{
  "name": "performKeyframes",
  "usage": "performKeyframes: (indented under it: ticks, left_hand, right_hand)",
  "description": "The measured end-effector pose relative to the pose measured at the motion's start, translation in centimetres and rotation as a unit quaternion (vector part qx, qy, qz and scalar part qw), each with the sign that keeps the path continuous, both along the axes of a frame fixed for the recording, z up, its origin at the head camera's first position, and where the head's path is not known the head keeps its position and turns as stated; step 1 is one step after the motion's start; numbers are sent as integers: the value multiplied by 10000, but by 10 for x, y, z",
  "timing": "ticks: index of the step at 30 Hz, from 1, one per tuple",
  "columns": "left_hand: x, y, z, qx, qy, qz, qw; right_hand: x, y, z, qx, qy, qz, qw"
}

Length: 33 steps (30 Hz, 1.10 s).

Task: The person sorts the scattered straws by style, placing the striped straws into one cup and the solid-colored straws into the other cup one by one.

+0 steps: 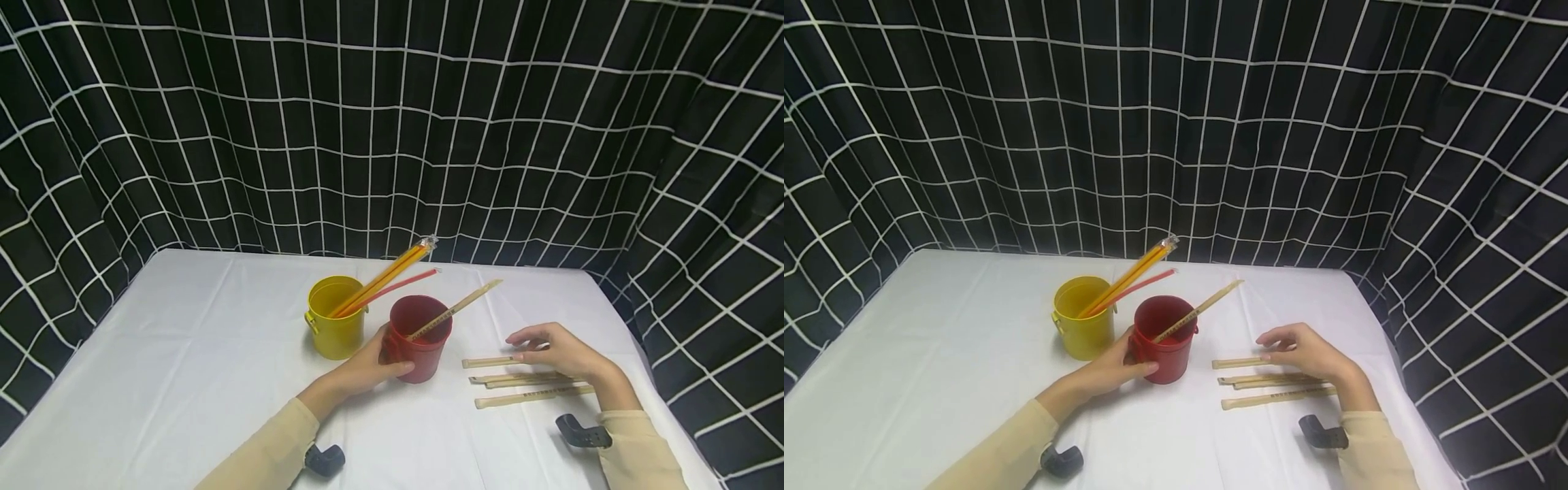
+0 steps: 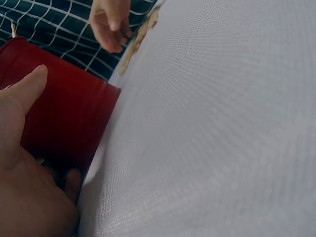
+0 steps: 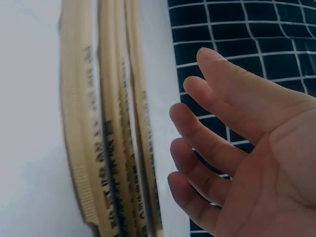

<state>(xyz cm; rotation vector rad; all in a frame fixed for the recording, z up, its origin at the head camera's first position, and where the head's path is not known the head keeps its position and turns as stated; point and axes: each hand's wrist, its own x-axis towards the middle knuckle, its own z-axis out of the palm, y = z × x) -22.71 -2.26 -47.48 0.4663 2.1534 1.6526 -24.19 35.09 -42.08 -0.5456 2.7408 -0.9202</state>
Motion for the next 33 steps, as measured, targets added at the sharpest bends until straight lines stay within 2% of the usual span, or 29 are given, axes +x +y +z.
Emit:
performKeyframes:
  ticks: [14,23,33]
  left_hand:
    - [0,1,0,130,-2,-68,9999]
    - [-2,-1,-3,122,-38,-76,9999]
    - [0,-1,0,149,-23,-57,9999]
  right_hand:
    - [1,4,-15,72,-352,-241,9991]
    - [-2,5,-19,152,-289,-292,9990]
    - [-1,3,-22,301,-275,-560,9976]
